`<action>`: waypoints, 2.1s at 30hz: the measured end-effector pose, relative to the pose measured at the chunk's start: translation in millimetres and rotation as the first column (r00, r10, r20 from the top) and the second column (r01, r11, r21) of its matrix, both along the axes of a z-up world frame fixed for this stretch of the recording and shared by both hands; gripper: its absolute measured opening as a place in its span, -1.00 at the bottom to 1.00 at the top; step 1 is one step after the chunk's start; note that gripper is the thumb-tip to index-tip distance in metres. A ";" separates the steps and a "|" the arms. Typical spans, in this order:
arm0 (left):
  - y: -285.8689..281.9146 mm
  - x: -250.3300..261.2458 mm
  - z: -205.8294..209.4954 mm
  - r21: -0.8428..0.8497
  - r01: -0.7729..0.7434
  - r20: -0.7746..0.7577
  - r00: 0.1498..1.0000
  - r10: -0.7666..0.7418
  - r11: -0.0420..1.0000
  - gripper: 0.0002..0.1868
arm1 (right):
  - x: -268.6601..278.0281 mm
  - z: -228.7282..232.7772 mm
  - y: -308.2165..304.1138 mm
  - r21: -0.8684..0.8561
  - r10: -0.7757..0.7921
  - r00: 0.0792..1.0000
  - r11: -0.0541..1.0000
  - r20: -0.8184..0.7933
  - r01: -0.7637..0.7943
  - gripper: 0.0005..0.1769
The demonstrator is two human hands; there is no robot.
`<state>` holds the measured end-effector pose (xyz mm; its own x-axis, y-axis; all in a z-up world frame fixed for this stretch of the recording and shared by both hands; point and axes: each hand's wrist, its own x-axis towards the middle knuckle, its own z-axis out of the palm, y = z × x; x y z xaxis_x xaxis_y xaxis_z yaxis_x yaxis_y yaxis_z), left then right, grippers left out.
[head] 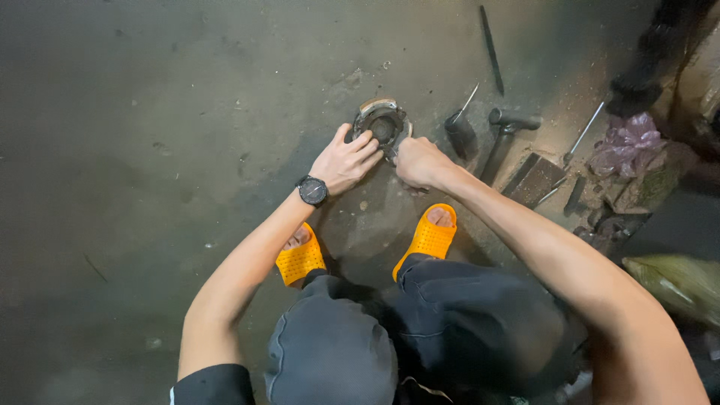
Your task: The person disassembles a circular mechanical component on the floor, removes a small ring, and uses a screwdriver to pry and adjust internal parts. They then place the ring back into the component and continue manipulating it with their hands.
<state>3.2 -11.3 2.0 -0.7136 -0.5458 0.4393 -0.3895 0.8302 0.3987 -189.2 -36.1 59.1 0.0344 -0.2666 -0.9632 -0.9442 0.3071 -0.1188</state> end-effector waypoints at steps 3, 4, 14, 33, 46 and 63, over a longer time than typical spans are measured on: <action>-1.8 1.0 0.3 0.006 0.013 0.023 1.000 -0.013 1.000 -0.77 | 18.7 40.9 -16.1 0.032 -0.017 1.000 0.999 0.010 0.017 -0.68; -0.9 0.3 -4.0 0.006 0.013 0.025 1.000 -0.013 1.000 -0.77 | 17.3 36.3 -14.1 0.032 -0.017 1.000 0.999 0.011 0.017 -0.68; 17.1 0.0 -4.2 0.083 -0.039 -0.022 0.999 0.041 0.996 -0.90 | 2.9 31.1 6.2 -0.035 -0.005 1.000 0.999 0.016 0.006 -0.68; -109.0 -59.4 -12.5 0.156 -0.275 0.339 0.917 0.210 0.949 -0.90 | -23.6 5.6 94.0 -0.566 -0.145 0.935 0.762 0.325 0.315 -0.70; -127.9 -78.9 -14.6 0.078 -0.180 0.543 0.833 0.110 0.981 -0.81 | -55.4 23.0 117.0 -0.422 -0.607 0.567 0.381 0.557 0.823 -0.86; -29.9 -30.7 96.1 0.984 0.012 -0.145 0.633 0.760 0.177 -0.93 | -26.7 28.1 97.0 -0.613 -0.286 0.778 0.490 0.559 0.620 -0.70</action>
